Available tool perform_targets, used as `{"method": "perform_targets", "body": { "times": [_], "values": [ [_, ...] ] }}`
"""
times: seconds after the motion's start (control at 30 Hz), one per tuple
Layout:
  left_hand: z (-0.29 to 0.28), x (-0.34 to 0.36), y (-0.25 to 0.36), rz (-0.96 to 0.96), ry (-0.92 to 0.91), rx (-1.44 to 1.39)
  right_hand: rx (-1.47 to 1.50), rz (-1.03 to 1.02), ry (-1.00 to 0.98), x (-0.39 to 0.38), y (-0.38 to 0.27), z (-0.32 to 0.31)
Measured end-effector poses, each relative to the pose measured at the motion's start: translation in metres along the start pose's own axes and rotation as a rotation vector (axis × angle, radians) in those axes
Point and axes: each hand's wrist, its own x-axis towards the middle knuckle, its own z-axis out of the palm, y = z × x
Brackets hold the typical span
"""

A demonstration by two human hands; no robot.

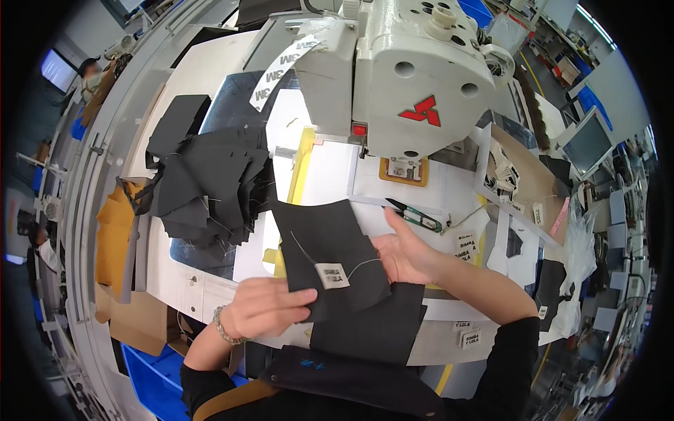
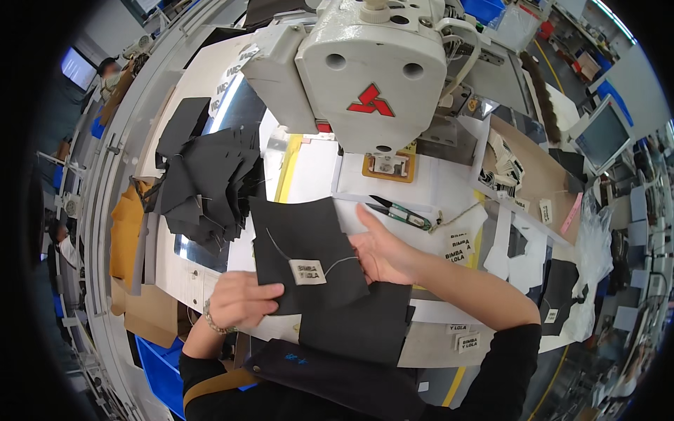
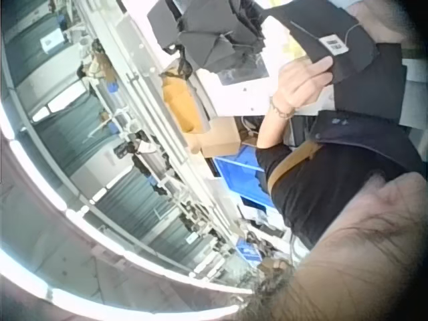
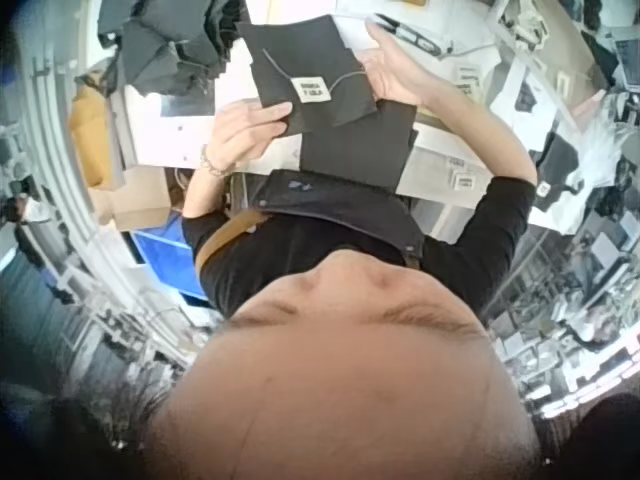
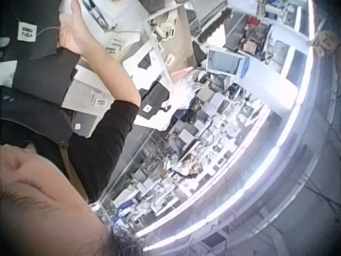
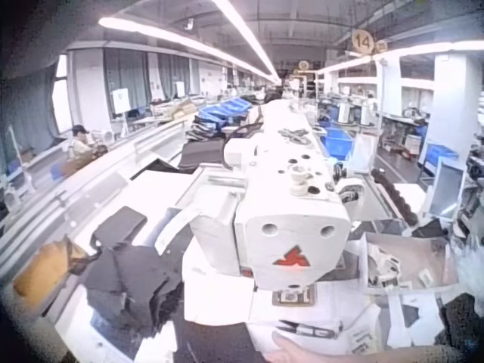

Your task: The person sews white rectangular labels onto black fabric pieces using an industrial sewing machine. They align the label on the fabric, guide it under the needle, and sew the edges. After sewing, they trim the excess thread and place the finished piece on a stack.

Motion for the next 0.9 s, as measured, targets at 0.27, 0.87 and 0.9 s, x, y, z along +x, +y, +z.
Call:
{"method": "perform_targets", "body": {
  "times": [0.27, 0.87, 0.9],
  "values": [
    [0.054, -0.043, 0.023, -0.834, 0.703, -0.829, -0.419, -0.163, 0.272, -0.029, 0.009, 0.024],
    [0.055, 0.04, 0.037, -1.035, 0.146, -1.025, -0.499, -0.645, 0.432, -0.099, 0.1, 0.056],
    [0.056, 0.042, 0.038, -1.03, 0.133, -1.026, -0.476, -0.648, 0.447, -0.1, 0.106, 0.057]
  ]
}}
